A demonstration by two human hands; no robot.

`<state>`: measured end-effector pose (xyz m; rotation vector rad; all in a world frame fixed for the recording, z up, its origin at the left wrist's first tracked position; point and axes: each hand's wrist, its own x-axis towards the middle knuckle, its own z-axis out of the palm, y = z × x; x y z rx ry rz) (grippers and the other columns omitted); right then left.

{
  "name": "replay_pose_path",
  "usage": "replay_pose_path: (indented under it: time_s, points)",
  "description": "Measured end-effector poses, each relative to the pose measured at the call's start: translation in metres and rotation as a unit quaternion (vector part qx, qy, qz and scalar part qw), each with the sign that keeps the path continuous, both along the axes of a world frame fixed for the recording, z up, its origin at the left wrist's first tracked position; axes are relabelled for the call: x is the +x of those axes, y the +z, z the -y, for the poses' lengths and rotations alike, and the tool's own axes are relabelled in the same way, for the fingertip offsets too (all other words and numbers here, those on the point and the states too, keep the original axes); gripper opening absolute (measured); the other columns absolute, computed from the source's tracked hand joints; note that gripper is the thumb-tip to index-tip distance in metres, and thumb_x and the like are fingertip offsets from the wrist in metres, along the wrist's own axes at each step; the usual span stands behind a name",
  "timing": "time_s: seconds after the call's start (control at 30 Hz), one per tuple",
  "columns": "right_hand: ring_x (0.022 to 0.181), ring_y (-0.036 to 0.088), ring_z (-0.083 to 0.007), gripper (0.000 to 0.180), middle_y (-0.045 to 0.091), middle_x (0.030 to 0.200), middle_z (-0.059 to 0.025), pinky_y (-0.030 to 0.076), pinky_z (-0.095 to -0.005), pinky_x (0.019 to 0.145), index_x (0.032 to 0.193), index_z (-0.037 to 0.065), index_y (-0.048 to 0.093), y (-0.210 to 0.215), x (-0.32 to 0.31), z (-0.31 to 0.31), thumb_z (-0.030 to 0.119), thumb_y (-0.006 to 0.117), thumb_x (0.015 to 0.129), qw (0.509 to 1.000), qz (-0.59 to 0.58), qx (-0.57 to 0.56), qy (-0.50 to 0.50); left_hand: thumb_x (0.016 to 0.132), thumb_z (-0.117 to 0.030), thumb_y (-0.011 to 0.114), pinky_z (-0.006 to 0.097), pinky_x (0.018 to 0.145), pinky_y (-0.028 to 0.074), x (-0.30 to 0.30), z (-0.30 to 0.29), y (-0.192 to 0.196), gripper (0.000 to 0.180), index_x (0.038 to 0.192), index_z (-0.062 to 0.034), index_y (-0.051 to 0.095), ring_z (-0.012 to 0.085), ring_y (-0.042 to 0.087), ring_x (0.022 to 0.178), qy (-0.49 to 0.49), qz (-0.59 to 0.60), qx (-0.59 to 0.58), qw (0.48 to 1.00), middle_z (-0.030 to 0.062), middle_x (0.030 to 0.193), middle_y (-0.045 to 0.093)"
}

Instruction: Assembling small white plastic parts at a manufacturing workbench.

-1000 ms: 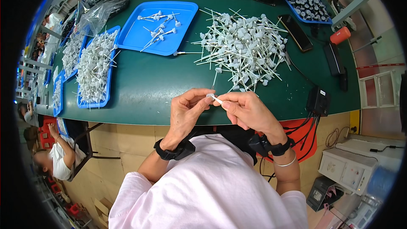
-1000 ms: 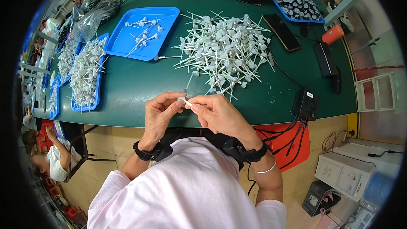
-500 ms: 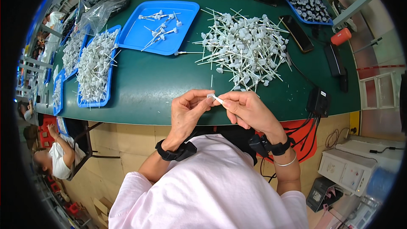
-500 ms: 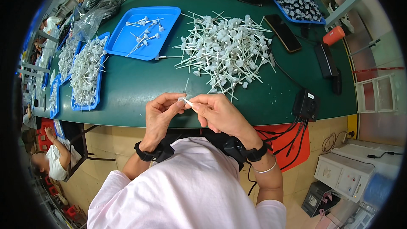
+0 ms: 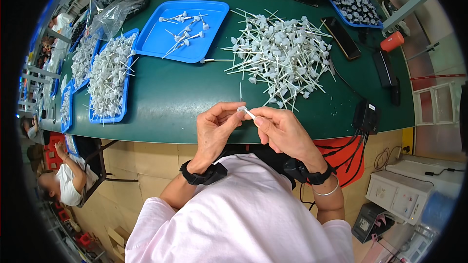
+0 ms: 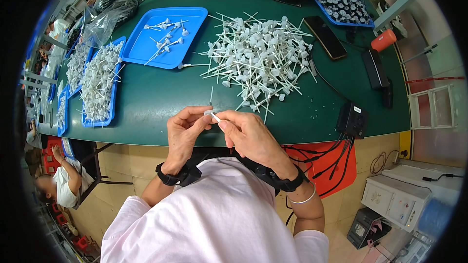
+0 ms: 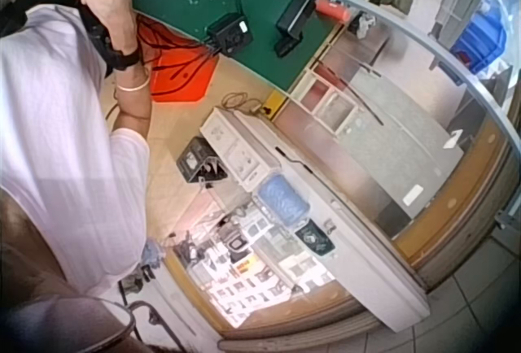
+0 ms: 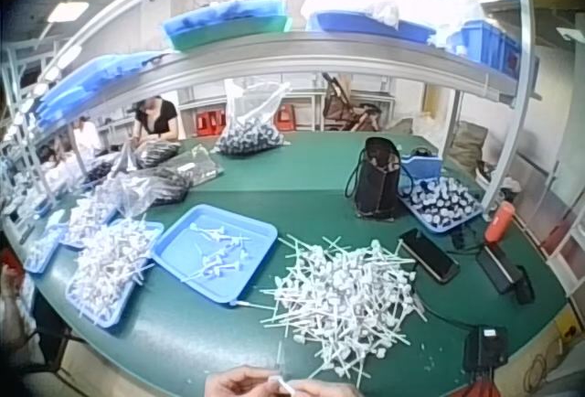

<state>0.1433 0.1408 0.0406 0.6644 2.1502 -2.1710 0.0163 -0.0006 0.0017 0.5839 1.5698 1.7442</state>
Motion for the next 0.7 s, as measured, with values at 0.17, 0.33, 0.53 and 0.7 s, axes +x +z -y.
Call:
replay_pose_path:
  time_s: [0.17,0.33,0.53,0.7]
  points:
    - [0.042,0.047,-0.0056,0.025,0.056,0.058,-0.0009,0.037,-0.0243,0.039,0.113,0.0,0.063,0.0017,-0.0003,0.0003,0.017,0.048,0.102,1.0,-0.003,-0.005,0.0,0.092,-0.003,0.065,0.021,0.073,0.052,0.0,0.0002,0.001,0.021,0.112,0.0015,0.067,0.0122,0.069,0.087,-0.001,0.001,-0.001,1.0,0.0098,0.095,0.073]
    - [0.041,0.046,-0.0055,0.025,0.056,0.057,-0.001,0.036,-0.0238,0.039,0.112,0.0,0.063,0.0006,0.0001,-0.0004,0.017,0.048,0.102,1.0,-0.009,-0.006,0.002,0.092,-0.003,0.065,0.021,0.074,0.052,0.0012,0.0002,0.0018,0.021,0.113,0.0015,0.067,0.0119,0.069,0.088,0.001,-0.001,-0.005,1.0,0.0097,0.094,0.073]
    - [0.04,0.043,-0.0017,0.029,0.055,0.059,-0.0004,0.032,-0.018,0.035,0.119,0.0,0.062,-0.0035,-0.0005,-0.0009,0.019,0.047,0.103,1.0,-0.017,-0.015,0.005,0.092,-0.002,0.064,0.021,0.074,0.052,0.0021,0.0008,0.0006,0.021,0.112,0.001,0.067,0.0102,0.067,0.087,0.0,-0.02,0.004,1.0,0.0093,0.094,0.073]
    - [0.039,0.04,-0.0008,0.029,0.052,0.059,0.0011,0.03,-0.0171,0.035,0.117,-0.002,0.062,-0.0071,-0.0011,-0.0051,0.02,0.048,0.103,0.995,-0.018,-0.102,0.013,0.091,0.001,0.064,0.021,0.075,0.052,0.0014,0.0012,-0.0015,0.02,0.111,0.0003,0.068,0.0097,0.066,0.085,0.002,-0.033,0.025,0.999,0.0084,0.094,0.072]
